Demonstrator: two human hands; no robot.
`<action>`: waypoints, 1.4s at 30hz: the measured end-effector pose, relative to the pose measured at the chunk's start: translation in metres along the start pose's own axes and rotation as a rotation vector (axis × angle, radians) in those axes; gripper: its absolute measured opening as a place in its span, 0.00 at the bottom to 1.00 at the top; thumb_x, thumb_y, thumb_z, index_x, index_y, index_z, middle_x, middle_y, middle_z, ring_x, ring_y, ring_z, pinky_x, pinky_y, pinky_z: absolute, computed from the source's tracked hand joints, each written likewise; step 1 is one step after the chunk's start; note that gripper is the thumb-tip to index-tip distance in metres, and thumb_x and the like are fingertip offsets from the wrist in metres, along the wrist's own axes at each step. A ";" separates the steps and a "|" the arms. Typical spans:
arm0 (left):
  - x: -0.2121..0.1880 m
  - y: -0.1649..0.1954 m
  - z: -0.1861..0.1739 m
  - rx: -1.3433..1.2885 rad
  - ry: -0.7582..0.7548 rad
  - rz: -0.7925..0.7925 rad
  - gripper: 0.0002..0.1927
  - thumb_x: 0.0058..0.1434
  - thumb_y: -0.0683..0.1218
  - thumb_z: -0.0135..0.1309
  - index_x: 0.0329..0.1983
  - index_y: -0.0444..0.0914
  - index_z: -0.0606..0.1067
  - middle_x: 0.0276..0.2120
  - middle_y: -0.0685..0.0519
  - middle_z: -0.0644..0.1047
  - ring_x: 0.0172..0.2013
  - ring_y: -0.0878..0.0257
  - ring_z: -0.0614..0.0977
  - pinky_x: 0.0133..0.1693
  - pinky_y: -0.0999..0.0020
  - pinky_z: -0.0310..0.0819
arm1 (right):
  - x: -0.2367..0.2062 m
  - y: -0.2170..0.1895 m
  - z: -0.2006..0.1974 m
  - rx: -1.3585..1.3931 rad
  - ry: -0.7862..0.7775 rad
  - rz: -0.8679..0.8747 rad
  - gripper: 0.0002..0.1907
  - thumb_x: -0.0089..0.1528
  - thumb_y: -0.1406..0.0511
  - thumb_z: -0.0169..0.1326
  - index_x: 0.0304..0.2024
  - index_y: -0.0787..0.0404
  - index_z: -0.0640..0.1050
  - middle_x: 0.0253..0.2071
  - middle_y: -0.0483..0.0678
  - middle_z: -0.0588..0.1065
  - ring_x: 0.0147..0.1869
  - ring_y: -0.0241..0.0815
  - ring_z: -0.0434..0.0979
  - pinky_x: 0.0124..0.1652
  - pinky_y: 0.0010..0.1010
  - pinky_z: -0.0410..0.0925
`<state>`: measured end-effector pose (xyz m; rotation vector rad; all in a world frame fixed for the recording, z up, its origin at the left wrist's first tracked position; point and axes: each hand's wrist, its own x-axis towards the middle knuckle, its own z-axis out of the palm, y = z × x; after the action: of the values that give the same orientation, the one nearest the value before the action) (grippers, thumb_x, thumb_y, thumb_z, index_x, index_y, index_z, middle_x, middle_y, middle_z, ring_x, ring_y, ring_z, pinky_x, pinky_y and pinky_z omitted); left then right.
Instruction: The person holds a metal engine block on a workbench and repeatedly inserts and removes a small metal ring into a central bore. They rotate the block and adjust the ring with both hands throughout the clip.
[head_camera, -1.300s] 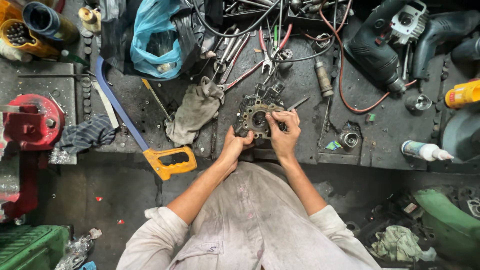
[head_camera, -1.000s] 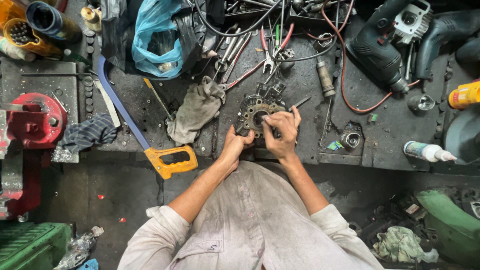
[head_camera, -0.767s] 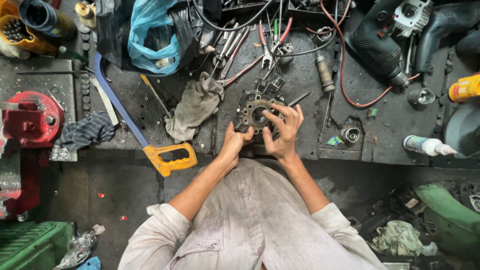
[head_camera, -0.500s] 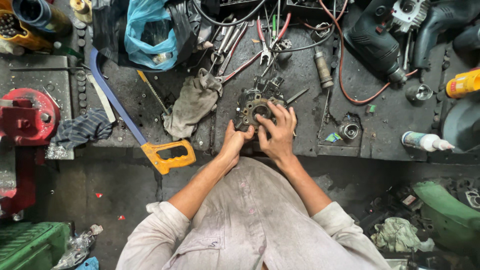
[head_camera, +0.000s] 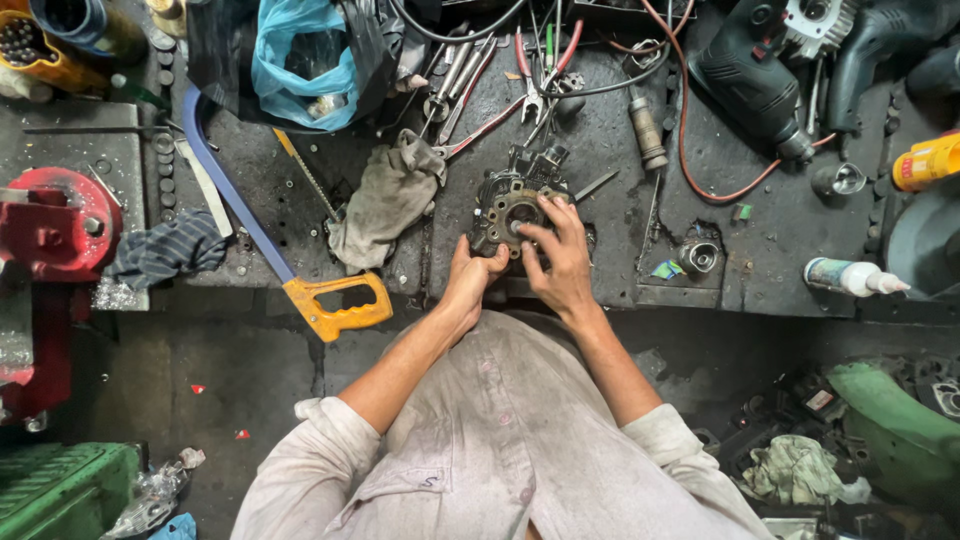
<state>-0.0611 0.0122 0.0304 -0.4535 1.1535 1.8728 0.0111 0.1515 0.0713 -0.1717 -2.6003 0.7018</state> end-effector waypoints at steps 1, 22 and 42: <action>0.000 0.001 0.002 -0.003 0.003 -0.007 0.19 0.58 0.34 0.58 0.50 0.40 0.68 0.41 0.55 0.76 0.41 0.66 0.78 0.45 0.69 0.74 | 0.000 0.002 -0.002 0.032 -0.003 0.033 0.18 0.61 0.70 0.60 0.54 0.61 0.77 0.67 0.55 0.69 0.76 0.59 0.63 0.75 0.52 0.56; 0.003 0.019 -0.005 0.024 -0.008 -0.009 0.22 0.59 0.35 0.59 0.54 0.38 0.66 0.39 0.55 0.77 0.38 0.67 0.78 0.44 0.69 0.74 | 0.036 -0.007 -0.002 -0.036 -0.016 0.014 0.14 0.55 0.65 0.66 0.44 0.55 0.82 0.58 0.50 0.71 0.65 0.52 0.66 0.63 0.44 0.59; 0.003 0.034 -0.014 0.067 0.019 0.012 0.22 0.58 0.37 0.61 0.53 0.38 0.67 0.40 0.55 0.78 0.39 0.67 0.78 0.45 0.70 0.73 | 0.042 -0.012 0.015 0.007 0.007 0.039 0.13 0.55 0.66 0.67 0.42 0.56 0.82 0.59 0.49 0.69 0.66 0.53 0.63 0.64 0.45 0.58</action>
<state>-0.0926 -0.0054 0.0394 -0.4287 1.2306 1.8376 -0.0337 0.1441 0.0814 -0.2230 -2.5934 0.7228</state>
